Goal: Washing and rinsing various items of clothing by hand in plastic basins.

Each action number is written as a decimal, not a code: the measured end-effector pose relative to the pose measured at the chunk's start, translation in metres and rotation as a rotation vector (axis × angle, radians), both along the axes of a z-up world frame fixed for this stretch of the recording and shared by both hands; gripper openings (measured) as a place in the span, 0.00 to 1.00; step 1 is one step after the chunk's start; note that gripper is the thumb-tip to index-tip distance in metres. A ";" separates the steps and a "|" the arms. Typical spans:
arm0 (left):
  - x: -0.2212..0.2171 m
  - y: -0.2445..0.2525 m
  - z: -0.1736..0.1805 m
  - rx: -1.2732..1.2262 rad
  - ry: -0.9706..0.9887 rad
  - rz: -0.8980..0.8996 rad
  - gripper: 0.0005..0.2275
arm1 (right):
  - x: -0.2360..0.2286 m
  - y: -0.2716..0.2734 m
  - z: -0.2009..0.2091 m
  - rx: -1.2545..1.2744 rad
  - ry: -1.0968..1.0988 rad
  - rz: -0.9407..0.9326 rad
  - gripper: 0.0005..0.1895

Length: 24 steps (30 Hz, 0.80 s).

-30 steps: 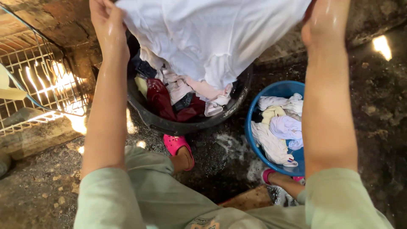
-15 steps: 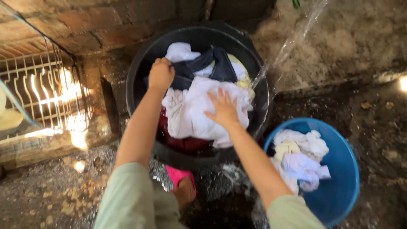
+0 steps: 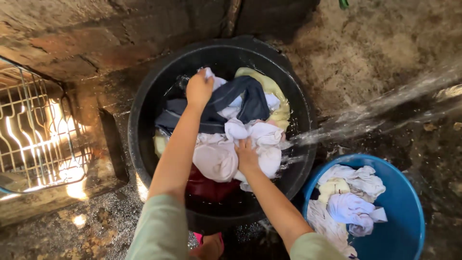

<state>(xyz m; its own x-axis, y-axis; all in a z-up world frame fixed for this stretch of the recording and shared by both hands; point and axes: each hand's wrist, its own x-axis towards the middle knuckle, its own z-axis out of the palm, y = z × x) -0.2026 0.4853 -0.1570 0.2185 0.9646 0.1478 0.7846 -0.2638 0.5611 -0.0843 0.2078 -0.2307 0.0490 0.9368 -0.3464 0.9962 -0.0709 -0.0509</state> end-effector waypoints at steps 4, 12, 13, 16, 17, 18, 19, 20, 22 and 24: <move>0.000 -0.042 0.109 -0.060 -0.625 -0.128 0.07 | 0.007 0.006 -0.046 -0.039 0.225 -0.111 0.24; 0.014 -0.178 0.192 -0.202 -0.807 -0.557 0.08 | 0.028 0.013 -0.036 -0.261 0.140 0.020 0.23; 0.009 -0.185 0.186 -0.195 -0.618 -0.638 0.09 | 0.026 0.005 -0.030 -0.238 0.209 -0.011 0.25; -0.005 -0.192 0.152 -0.065 -0.196 -0.734 0.12 | 0.023 -0.008 -0.020 -0.184 0.328 -0.072 0.28; -0.007 -0.190 0.137 0.060 0.025 -0.739 0.14 | 0.025 -0.010 -0.017 -0.156 0.369 -0.096 0.29; -0.013 -0.193 0.101 0.065 0.026 -0.744 0.14 | 0.025 -0.015 -0.009 -0.150 0.369 -0.100 0.29; -0.017 -0.197 0.063 0.014 0.071 -0.689 0.23 | 0.026 -0.023 -0.001 0.013 0.444 -0.167 0.30; -0.020 -0.199 0.024 -0.036 0.116 -0.634 0.33 | 0.028 -0.030 0.006 0.178 0.517 -0.234 0.32; -0.027 -0.211 0.009 -0.108 0.193 -0.612 0.41 | 0.029 -0.034 0.067 -0.059 0.425 -0.263 0.28; -0.029 -0.218 -0.011 -0.187 0.267 -0.596 0.49 | 0.033 -0.043 0.101 -0.304 0.332 -0.292 0.26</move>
<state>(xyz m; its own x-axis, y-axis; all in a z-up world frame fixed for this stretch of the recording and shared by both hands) -0.2316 0.2672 -0.1677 0.7266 0.6722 -0.1424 0.6532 -0.6115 0.4464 -0.0512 0.1647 -0.1296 0.1342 0.7554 -0.6414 0.8668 -0.4032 -0.2935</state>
